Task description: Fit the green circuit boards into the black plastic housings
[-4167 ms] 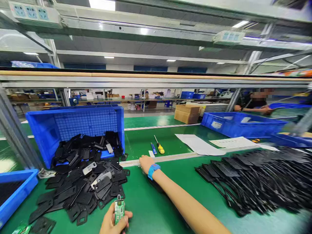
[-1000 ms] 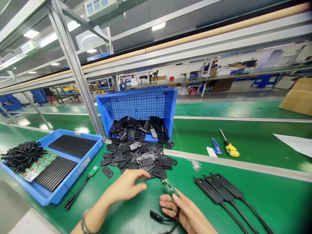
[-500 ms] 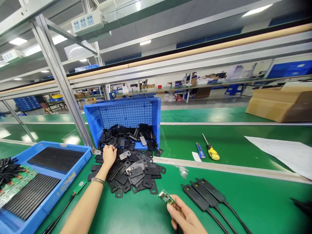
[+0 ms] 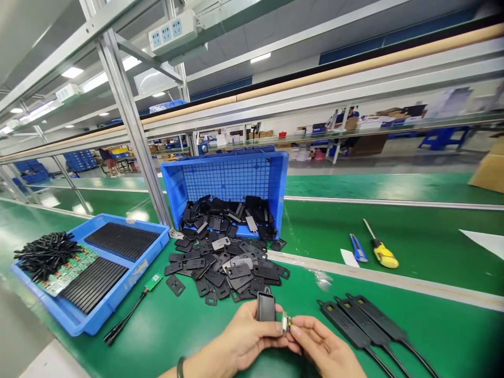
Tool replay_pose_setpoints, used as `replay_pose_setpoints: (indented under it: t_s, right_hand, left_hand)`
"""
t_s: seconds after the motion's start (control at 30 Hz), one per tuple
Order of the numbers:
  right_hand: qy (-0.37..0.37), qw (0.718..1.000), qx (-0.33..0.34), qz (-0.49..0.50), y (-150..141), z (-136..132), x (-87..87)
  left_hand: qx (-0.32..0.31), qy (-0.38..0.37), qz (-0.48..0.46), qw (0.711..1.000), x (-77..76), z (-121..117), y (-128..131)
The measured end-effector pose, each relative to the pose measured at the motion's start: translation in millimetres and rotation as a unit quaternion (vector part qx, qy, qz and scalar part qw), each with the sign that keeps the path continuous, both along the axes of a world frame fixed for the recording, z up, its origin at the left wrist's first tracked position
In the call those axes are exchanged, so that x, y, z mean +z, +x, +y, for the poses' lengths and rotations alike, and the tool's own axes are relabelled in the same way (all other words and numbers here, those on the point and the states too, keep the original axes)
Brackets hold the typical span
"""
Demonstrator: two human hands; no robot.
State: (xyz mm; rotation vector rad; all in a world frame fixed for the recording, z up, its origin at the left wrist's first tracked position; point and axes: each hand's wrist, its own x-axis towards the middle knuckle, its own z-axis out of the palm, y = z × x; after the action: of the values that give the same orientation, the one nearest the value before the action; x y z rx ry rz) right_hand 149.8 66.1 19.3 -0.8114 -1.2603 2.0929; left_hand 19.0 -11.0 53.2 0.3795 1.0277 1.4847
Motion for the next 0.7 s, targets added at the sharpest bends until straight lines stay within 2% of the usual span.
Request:
replay_pose_setpoints:
  t_s: [0.1,0.17,0.33,0.47,0.7]
  right_hand:
    - [-0.028,0.999,-0.020,0.002,0,3,-3.4]
    - [-0.035,0.999,-0.035,-0.007,-1,5,-3.2]
    - [0.016,0.997,-0.060,-0.044,-5,3,-0.6]
    - [0.021,0.997,-0.052,-0.047,-7,-1,-1.6]
    - [0.040,0.997,-0.054,-0.034,-9,-6,2.3]
  left_hand:
    - [0.014,0.051,-0.028,0.998,-6.9,-3,0]
    - [0.021,0.060,-0.041,0.997,-9.3,-3,-5]
    - [0.005,0.095,0.033,0.995,-15.2,-4,-18]
    - [0.045,0.089,0.056,0.993,-19.5,-4,-20]
    - [0.021,0.076,0.088,0.993,-16.5,-5,-14]
